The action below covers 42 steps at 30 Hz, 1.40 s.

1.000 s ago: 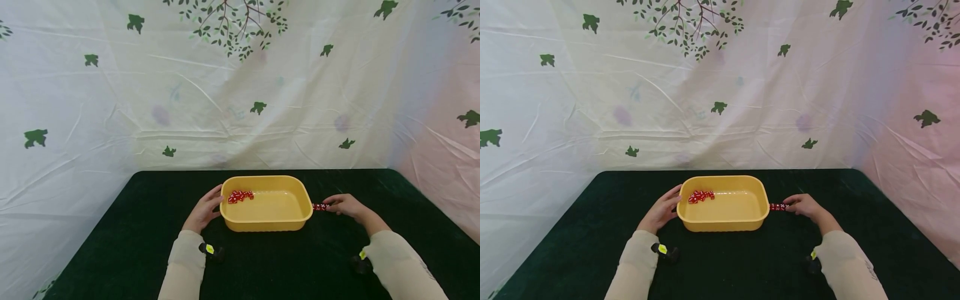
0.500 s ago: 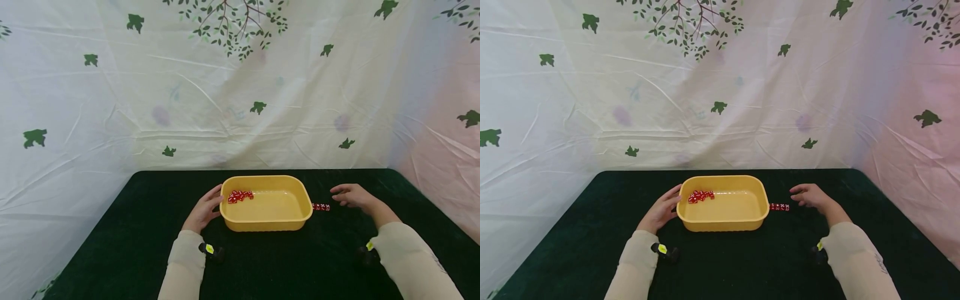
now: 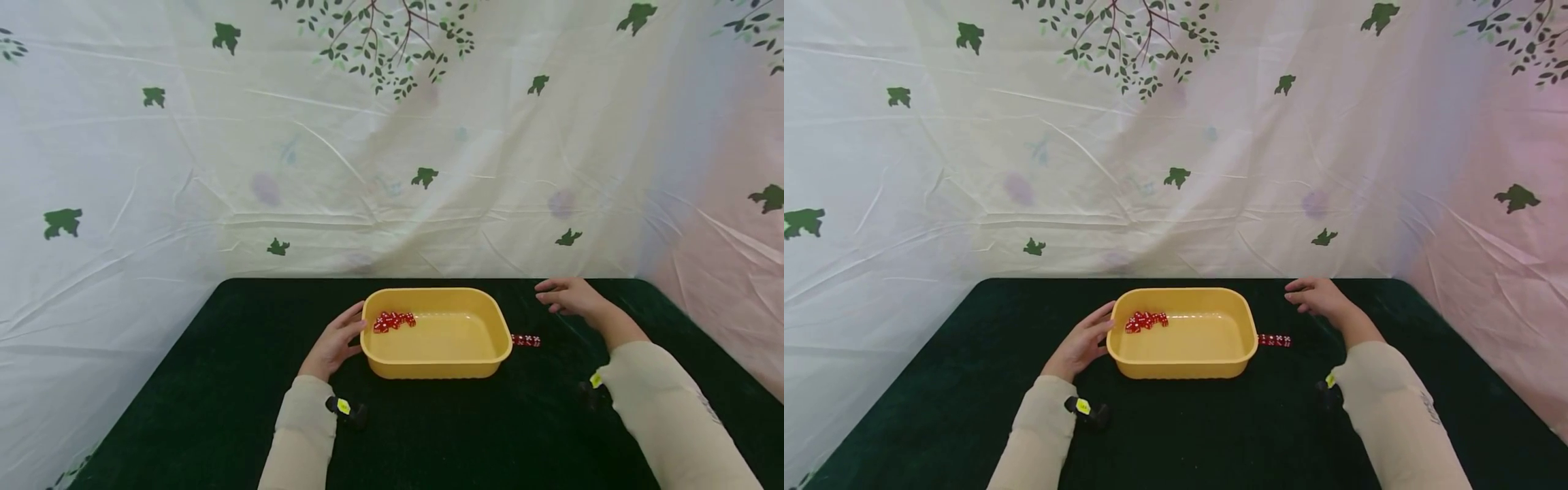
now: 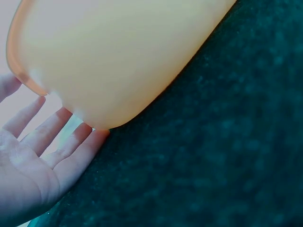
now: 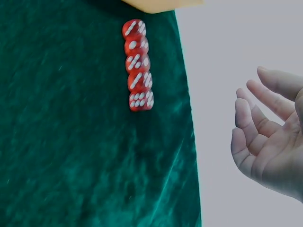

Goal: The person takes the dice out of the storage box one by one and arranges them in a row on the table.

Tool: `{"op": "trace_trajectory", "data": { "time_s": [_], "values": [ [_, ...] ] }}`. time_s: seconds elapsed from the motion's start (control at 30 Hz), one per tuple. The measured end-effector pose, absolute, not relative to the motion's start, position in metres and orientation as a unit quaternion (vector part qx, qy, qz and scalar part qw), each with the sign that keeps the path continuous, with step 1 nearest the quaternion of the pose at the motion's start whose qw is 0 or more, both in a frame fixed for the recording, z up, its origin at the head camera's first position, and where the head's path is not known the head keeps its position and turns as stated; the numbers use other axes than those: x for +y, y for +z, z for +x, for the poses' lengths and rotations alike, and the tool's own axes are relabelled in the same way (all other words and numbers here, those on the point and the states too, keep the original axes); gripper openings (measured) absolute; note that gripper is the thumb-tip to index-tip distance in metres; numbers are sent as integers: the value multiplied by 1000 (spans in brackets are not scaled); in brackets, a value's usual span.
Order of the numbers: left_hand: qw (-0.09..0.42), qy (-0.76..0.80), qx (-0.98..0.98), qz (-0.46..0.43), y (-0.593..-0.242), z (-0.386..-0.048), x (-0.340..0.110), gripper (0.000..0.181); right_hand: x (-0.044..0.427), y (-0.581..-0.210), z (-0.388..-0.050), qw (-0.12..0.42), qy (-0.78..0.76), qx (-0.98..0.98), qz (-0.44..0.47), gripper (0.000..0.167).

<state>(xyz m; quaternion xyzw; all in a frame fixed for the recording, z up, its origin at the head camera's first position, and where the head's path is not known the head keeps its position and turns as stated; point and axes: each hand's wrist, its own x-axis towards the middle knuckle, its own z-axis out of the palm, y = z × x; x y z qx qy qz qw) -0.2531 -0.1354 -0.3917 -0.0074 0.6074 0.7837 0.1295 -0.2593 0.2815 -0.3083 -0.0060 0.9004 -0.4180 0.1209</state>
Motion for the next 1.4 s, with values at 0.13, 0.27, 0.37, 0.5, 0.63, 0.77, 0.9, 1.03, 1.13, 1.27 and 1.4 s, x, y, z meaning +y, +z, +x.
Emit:
{"op": "trace_trajectory", "data": {
  "time_s": [0.13,0.27,0.37,0.5,0.63,0.77,0.9,1.03,1.13,1.27,1.4],
  "values": [
    [132,784,607,-8,-391,-252,-135,47,274,-304,-266,117,-418,901,-15,47],
    [131,782,609,-8,-390,-251,-134,47,265,-300,-273,105,-416,903,-21,46],
    [130,783,609,-9,-390,-251,-134,47,255,-298,-278,98,-414,905,-20,46],
    [130,784,607,-8,-391,-251,-134,47,239,-293,-284,97,-417,903,-18,44],
    [129,786,605,-9,-391,-251,-134,47,223,-289,-287,97,-424,900,-28,39],
    [127,784,607,-9,-390,-251,-133,47,208,-287,-290,93,-433,896,-39,36],
    [130,784,607,-7,-389,-251,-132,47,197,-289,-294,88,-446,890,-46,34],
    [130,784,607,-5,-389,-251,-130,47,188,-293,-297,84,-454,885,-53,34],
    [128,783,608,-6,-388,-251,-130,47,179,-296,-297,87,-461,881,-57,34],
    [127,783,609,-11,-388,-251,-129,47,165,-299,-297,100,-478,870,-63,33],
    [128,782,610,-15,-388,-250,-129,47,152,-304,-298,116,-498,857,-65,33]
  ]
}}
